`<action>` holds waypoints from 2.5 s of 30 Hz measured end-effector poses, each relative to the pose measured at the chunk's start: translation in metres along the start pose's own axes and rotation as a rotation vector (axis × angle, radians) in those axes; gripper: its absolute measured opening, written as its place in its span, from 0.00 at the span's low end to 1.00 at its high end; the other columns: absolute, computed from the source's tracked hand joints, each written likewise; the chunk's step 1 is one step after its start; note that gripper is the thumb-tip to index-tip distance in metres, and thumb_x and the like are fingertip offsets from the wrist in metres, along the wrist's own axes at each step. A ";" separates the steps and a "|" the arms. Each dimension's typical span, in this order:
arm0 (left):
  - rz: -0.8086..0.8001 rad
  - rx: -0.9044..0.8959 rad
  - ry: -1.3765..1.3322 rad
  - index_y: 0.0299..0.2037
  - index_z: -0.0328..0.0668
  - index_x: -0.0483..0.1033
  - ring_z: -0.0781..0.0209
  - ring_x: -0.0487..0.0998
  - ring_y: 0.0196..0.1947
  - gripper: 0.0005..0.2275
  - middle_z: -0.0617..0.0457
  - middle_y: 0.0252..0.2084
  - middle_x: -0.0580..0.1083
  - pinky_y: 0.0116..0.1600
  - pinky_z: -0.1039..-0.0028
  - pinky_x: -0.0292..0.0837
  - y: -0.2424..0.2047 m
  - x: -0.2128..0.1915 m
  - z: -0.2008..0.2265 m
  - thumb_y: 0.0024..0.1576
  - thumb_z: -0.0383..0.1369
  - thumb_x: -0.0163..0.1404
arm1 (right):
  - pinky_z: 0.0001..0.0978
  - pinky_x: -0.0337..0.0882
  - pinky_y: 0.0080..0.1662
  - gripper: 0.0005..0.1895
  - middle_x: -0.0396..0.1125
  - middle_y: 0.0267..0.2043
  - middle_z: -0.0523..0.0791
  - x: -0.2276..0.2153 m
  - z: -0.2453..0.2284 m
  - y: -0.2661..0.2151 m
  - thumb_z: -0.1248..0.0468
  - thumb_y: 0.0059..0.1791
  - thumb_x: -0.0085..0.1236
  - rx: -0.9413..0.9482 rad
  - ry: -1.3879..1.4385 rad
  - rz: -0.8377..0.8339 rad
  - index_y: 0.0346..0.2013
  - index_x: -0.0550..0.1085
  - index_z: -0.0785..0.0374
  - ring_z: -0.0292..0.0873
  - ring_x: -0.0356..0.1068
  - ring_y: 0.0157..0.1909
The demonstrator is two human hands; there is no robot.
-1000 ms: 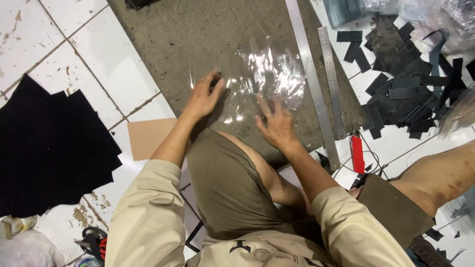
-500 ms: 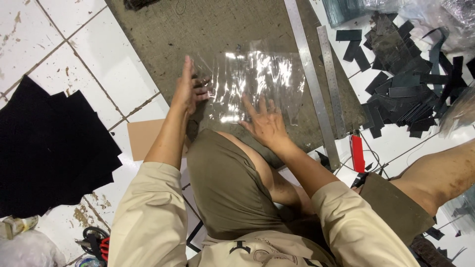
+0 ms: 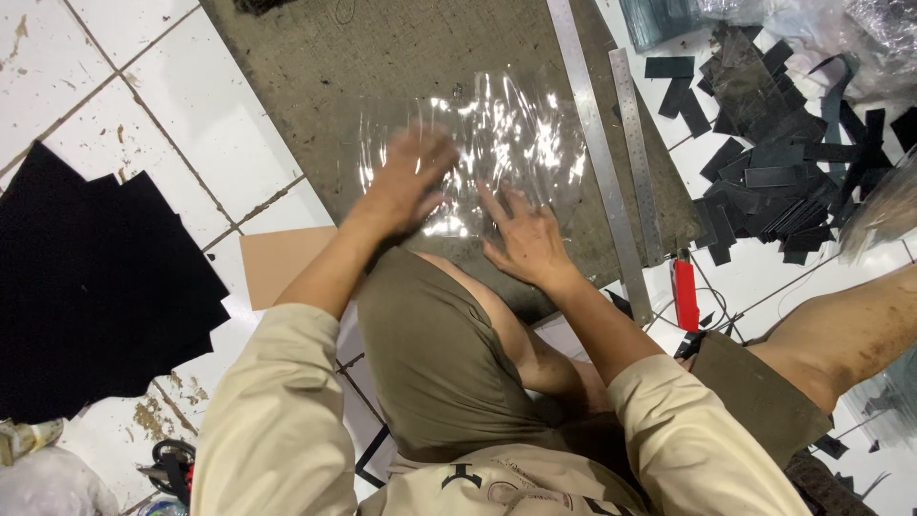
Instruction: Cutting clear plastic sheets to size using a metal ruler and a utility knife
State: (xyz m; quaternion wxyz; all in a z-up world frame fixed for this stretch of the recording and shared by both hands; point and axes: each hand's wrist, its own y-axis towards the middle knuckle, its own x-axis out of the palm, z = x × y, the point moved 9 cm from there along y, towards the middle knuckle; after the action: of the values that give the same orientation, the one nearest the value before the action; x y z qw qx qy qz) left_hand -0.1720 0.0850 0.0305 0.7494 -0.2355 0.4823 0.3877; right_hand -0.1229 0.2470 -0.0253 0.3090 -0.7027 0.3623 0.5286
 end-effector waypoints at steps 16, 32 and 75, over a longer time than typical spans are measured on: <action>-0.219 -0.262 -0.184 0.74 0.44 0.52 0.30 0.55 0.72 0.34 0.37 0.73 0.55 0.70 0.43 0.56 0.033 -0.024 0.046 0.63 0.55 0.44 | 0.42 0.77 0.34 0.31 0.74 0.49 0.48 -0.012 0.029 0.008 0.51 0.52 0.53 0.079 0.018 0.204 0.70 0.64 0.50 0.52 0.79 0.34; -0.351 -0.107 -0.067 0.72 0.31 0.53 0.22 0.63 0.65 0.41 0.27 0.63 0.66 0.66 0.44 0.63 0.067 -0.006 0.093 0.51 0.37 0.63 | 0.35 0.69 0.61 0.24 0.72 0.54 0.51 0.025 0.116 -0.006 0.50 0.59 0.42 0.511 1.730 0.487 0.63 0.70 0.59 0.45 0.71 0.56; 0.073 -0.497 -0.478 0.35 0.30 0.79 0.30 0.78 0.44 0.18 0.37 0.37 0.73 0.48 0.52 0.75 0.072 0.050 0.052 0.52 0.43 0.60 | 0.41 0.67 0.62 0.12 0.73 0.47 0.46 0.033 0.089 0.003 0.62 0.53 0.61 0.323 1.885 0.386 0.49 0.80 0.64 0.42 0.70 0.54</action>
State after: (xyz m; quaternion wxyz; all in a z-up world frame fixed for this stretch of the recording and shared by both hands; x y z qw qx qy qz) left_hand -0.1908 0.1827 0.0089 0.7467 -0.2959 0.1919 0.5640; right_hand -0.1659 0.3120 -0.0797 -0.1067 -0.7153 0.6380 -0.2646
